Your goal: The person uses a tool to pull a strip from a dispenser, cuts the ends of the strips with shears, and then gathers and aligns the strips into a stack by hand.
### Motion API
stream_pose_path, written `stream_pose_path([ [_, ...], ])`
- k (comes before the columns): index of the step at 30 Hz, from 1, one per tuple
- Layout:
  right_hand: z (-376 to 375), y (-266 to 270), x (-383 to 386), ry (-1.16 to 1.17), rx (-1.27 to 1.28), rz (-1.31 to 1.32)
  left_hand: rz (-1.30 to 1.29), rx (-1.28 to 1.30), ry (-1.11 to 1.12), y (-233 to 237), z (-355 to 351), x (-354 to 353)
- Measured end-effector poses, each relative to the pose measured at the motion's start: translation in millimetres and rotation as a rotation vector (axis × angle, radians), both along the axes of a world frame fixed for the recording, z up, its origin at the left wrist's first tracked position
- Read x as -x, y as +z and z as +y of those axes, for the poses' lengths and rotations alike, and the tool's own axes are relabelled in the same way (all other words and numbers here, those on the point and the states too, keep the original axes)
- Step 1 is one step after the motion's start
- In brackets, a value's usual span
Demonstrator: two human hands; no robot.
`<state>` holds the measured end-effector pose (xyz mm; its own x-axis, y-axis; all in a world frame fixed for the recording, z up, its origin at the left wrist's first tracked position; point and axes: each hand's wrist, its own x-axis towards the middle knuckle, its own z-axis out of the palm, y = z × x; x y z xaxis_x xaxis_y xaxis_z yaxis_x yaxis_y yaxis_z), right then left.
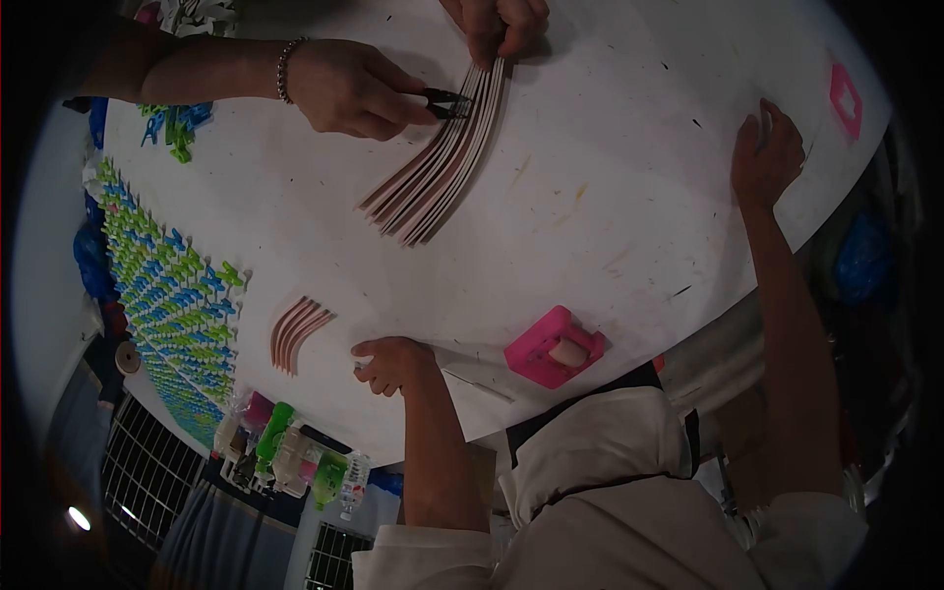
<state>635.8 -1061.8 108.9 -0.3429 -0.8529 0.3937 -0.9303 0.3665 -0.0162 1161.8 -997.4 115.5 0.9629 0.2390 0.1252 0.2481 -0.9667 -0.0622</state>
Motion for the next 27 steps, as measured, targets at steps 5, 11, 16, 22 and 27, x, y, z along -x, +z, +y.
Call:
stream_pose_path([
  [5, 1, -2, 1, -0.019, -0.016, -0.017, 0.012, -0.001, 0.002, 1, 0, 0],
  [11, 2, -3, 4, 0.004, -0.017, -0.022, 0.034, -0.039, -0.025, -1, 3, -2],
  [16, 2, -3, 2, -0.014, -0.024, -0.014, 0.030, 0.021, -0.001, 6, -3, 5],
  [22, 2, -3, 4, -0.019, -0.018, -0.029, 0.036, 0.020, 0.001, 4, -1, 2],
  [27, 2, -4, 5, -0.008, -0.010, -0.014, 0.098, -0.071, -0.118, 10, -3, 10],
])
